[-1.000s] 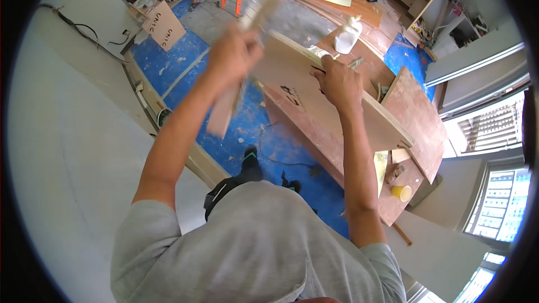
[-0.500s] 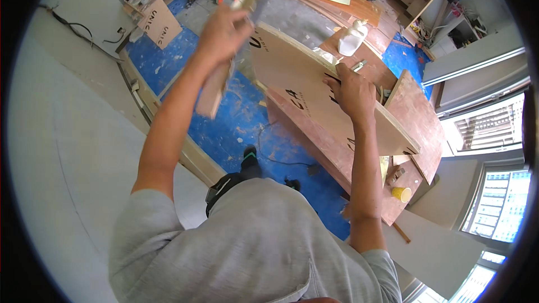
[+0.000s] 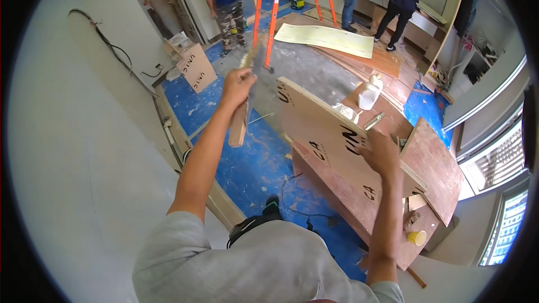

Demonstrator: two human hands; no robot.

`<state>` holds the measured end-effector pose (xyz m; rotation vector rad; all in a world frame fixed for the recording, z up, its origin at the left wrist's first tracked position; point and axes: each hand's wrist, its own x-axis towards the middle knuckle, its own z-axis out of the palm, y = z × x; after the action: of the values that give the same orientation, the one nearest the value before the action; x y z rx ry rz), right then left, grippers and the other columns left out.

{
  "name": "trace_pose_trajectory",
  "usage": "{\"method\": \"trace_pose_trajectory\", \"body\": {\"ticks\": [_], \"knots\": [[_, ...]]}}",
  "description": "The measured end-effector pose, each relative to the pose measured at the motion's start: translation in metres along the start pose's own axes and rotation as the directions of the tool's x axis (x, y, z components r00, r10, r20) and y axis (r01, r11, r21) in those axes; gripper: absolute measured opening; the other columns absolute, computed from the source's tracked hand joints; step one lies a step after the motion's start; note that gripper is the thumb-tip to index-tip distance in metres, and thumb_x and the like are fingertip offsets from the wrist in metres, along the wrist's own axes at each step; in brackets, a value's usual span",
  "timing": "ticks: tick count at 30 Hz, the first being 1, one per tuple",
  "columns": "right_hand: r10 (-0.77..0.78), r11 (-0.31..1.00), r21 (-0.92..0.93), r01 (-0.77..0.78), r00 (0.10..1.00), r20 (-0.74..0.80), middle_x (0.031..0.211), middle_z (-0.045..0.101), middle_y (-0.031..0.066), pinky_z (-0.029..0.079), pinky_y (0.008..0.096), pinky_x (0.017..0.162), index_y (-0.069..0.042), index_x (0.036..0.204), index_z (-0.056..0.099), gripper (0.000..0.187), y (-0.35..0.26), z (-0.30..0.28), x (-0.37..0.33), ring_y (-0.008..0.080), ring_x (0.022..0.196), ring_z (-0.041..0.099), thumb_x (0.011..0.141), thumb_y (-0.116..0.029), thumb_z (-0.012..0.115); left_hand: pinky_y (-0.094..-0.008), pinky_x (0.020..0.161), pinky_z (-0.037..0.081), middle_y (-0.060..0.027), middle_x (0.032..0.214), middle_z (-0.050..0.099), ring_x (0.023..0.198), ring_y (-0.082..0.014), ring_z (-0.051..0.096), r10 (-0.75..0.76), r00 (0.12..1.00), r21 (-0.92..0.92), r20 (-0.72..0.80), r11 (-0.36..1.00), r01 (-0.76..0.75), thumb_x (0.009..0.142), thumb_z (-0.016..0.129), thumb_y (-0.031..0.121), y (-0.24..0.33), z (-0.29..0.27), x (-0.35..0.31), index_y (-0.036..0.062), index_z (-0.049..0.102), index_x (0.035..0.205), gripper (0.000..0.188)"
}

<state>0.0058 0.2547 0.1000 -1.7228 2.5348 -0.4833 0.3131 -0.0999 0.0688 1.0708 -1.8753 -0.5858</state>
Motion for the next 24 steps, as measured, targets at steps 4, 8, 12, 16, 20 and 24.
{"method": "trace_pose_trajectory", "body": {"ticks": [4,8,12,16,20,24], "knots": [[0.005,1.000,0.008,-0.004,0.986,-0.168,0.099,0.073,0.0230,0.052,0.0517,0.083,-0.003,0.110,0.069,0.042,0.117,-0.011,-0.085,0.0388,0.096,0.070,0.084,-0.035,0.078,-0.0354,0.088,0.053,-0.0177,0.108,0.067,0.100,-0.0277,0.067,0.122,0.965,-0.062,0.232,0.992,-0.110,0.085,0.080,0.021,0.119,0.024,-0.074,-0.0016,0.075,0.115,0.038],[0.189,0.940,0.281,-0.192,0.981,0.036,0.094,0.072,0.0247,0.051,0.0464,0.073,0.000,0.100,0.073,0.035,0.146,-0.032,-0.114,0.0367,0.081,0.068,0.081,-0.028,0.081,-0.0324,0.080,0.052,-0.0143,0.103,0.063,0.087,-0.0237,0.064,0.136,0.921,-0.292,0.366,0.956,-0.025,0.090,0.077,0.015,0.186,0.019,-0.174,-0.0027,0.070,0.121,0.036],[0.303,0.399,0.916,-0.035,0.948,-0.096,0.100,0.074,0.0049,0.054,0.0299,0.085,0.003,0.116,0.070,0.037,0.195,0.033,-0.153,0.0148,0.092,0.068,0.083,-0.006,0.086,-0.0286,0.073,0.050,-0.0109,0.101,0.059,0.088,-0.0188,0.062,0.361,0.773,-0.181,0.522,0.932,-0.313,0.091,0.074,0.011,0.256,0.062,-0.236,-0.0044,0.069,0.121,0.035],[0.378,0.200,0.967,0.158,0.898,-0.225,0.104,0.074,0.0044,0.055,0.0304,0.089,0.001,0.118,0.070,0.031,0.160,0.057,-0.162,0.0135,0.098,0.068,0.088,0.002,0.078,-0.0352,0.066,0.052,-0.0125,0.104,0.058,0.084,-0.0227,0.065,0.411,0.670,-0.208,0.618,0.908,-0.365,0.092,0.072,0.012,0.315,0.096,-0.301,-0.0010,0.070,0.121,0.032],[0.425,0.129,0.959,0.252,0.860,-0.283,0.111,0.073,0.0049,0.055,0.0298,0.088,0.001,0.124,0.066,0.035,0.158,0.080,-0.162,0.0121,0.100,0.067,0.090,0.009,0.069,-0.0422,0.062,0.054,-0.0170,0.105,0.057,0.078,-0.0317,0.067,0.474,0.581,-0.120,0.662,0.832,-0.541,0.092,0.071,0.016,0.354,0.120,-0.343,0.0043,0.071,0.120,0.031],[0.427,0.172,0.944,0.283,0.842,-0.330,0.111,0.072,0.0056,0.054,0.0286,0.083,0.000,0.119,0.066,0.030,0.156,0.089,-0.162,0.0106,0.098,0.065,0.090,0.008,0.070,-0.0488,0.077,0.056,-0.0215,0.110,0.059,0.085,-0.0399,0.069,0.443,0.606,-0.004,0.661,0.809,-0.587,0.091,0.071,0.022,0.363,0.155,-0.340,0.0063,0.073,0.121,0.034]]}}
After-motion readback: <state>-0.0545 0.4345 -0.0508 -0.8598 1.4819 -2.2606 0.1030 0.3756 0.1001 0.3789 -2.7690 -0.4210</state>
